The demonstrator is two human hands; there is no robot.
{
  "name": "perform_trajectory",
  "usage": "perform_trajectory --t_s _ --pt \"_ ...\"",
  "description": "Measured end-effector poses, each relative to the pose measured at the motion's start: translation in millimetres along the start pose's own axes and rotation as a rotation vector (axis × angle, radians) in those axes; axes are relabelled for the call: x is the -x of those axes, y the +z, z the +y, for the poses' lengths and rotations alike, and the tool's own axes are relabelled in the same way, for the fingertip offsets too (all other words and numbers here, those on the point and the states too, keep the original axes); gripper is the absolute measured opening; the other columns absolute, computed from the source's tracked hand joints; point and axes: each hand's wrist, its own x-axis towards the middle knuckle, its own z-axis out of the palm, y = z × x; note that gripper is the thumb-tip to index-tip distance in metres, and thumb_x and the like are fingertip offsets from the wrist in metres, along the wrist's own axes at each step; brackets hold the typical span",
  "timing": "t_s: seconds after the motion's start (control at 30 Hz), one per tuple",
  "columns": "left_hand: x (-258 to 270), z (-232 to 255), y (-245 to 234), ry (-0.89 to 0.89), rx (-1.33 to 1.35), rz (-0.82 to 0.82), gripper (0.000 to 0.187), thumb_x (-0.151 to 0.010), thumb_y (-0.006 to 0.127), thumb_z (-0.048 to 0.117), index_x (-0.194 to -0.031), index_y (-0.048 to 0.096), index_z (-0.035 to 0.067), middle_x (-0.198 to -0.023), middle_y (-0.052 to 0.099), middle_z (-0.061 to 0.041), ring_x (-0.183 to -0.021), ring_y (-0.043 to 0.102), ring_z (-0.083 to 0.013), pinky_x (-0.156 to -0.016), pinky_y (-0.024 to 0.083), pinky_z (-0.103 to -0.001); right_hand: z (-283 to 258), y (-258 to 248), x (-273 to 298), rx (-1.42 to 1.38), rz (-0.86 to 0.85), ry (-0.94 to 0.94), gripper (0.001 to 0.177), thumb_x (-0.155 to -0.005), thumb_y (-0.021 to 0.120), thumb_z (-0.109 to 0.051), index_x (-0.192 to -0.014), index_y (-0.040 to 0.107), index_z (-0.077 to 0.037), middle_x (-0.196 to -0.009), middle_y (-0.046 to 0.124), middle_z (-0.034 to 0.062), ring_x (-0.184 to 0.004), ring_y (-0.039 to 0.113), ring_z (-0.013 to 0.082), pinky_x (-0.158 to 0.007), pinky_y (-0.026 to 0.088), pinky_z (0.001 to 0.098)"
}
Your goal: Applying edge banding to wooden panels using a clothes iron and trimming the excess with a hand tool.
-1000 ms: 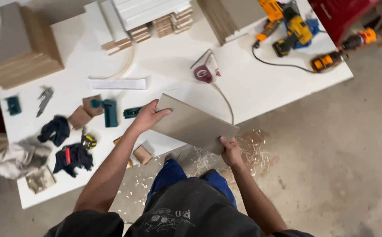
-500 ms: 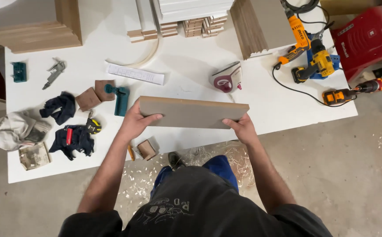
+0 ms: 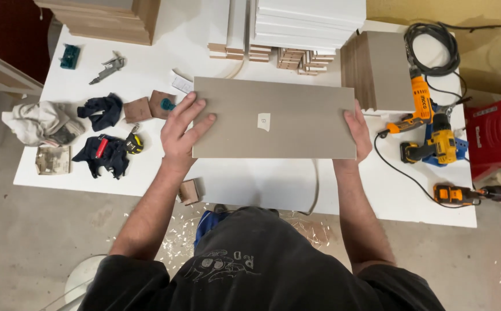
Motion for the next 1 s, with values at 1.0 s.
perform_trajectory --t_s 1.0 --pt "16 4 0 0.153 -0.155 0.108 0.019 -0.096 0.065 -0.013 -0.113 0.072 -0.012 -0.119 0.059 -0.032 -0.114 0.064 -0.0559 -0.096 0.060 -0.059 40 12 -64 0.510 0.140 -0.748 0.034 -0.108 0.044 -0.009 -0.111 0.055 0.023 -0.107 0.060 0.0396 -0.109 0.060 0.0628 -0.090 0.060 0.0623"
